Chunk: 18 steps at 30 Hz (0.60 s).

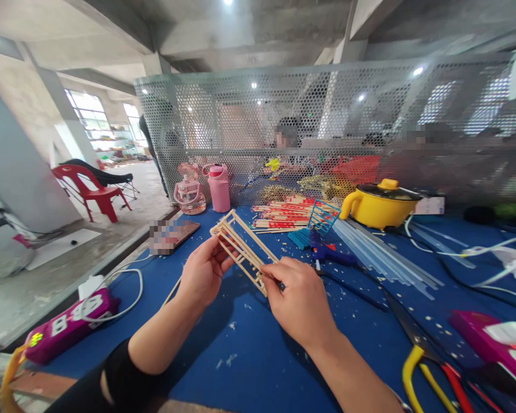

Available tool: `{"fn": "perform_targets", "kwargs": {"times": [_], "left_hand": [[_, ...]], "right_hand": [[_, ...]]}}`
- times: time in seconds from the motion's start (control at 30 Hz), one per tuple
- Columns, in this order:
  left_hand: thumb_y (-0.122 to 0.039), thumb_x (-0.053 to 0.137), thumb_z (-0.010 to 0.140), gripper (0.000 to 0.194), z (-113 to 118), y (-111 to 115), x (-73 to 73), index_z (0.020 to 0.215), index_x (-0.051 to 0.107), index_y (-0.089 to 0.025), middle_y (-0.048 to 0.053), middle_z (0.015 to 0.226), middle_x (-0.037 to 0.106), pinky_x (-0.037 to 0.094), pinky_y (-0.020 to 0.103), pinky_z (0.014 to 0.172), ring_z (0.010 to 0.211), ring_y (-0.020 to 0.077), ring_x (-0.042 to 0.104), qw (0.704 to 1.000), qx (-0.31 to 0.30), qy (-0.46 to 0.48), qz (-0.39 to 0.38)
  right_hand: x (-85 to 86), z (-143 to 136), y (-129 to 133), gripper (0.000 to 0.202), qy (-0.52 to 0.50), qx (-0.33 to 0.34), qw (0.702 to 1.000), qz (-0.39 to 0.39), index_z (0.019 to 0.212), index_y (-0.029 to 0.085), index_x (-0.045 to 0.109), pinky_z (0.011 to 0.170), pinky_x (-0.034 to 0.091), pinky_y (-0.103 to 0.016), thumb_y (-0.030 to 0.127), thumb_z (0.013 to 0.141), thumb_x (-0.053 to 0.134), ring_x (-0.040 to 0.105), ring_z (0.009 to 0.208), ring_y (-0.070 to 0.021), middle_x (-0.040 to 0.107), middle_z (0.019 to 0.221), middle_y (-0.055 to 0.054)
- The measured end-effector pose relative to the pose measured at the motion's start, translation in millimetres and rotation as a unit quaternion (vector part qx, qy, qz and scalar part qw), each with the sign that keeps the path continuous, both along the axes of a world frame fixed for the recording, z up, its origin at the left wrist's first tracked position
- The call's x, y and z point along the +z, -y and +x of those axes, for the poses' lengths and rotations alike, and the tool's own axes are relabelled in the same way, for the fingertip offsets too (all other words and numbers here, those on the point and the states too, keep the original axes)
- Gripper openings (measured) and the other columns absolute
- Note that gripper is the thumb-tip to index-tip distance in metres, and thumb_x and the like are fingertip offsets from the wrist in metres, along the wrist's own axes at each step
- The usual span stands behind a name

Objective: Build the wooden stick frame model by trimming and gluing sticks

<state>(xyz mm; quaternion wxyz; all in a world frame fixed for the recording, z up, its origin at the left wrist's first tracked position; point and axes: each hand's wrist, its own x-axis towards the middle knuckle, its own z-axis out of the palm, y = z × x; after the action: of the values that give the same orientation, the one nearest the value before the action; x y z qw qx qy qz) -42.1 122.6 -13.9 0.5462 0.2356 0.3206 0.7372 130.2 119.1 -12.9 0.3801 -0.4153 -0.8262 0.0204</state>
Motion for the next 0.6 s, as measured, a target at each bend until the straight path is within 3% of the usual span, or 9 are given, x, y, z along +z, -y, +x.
{"fn": "perform_targets", "kwargs": {"times": [0.6], "left_hand": [[-0.020, 0.069, 0.073, 0.012, 1.9, 1.2, -0.4, 0.081, 0.069, -0.011, 0.006, 0.081, 0.070, 0.053, 0.019, 0.065, 0.068, 0.0099, 0.065, 1.000, 0.000, -0.015, 0.000]], "right_hand": [[-1.6, -5.3, 1.2, 0.018, -0.008, 0.013, 1.000, 0.010, 0.085, 0.021, 0.071, 0.066, 0.049, -0.028, 0.018, 0.083, 0.054, 0.064, 0.072, -0.0172, 0.066, 0.074, -0.004]]}}
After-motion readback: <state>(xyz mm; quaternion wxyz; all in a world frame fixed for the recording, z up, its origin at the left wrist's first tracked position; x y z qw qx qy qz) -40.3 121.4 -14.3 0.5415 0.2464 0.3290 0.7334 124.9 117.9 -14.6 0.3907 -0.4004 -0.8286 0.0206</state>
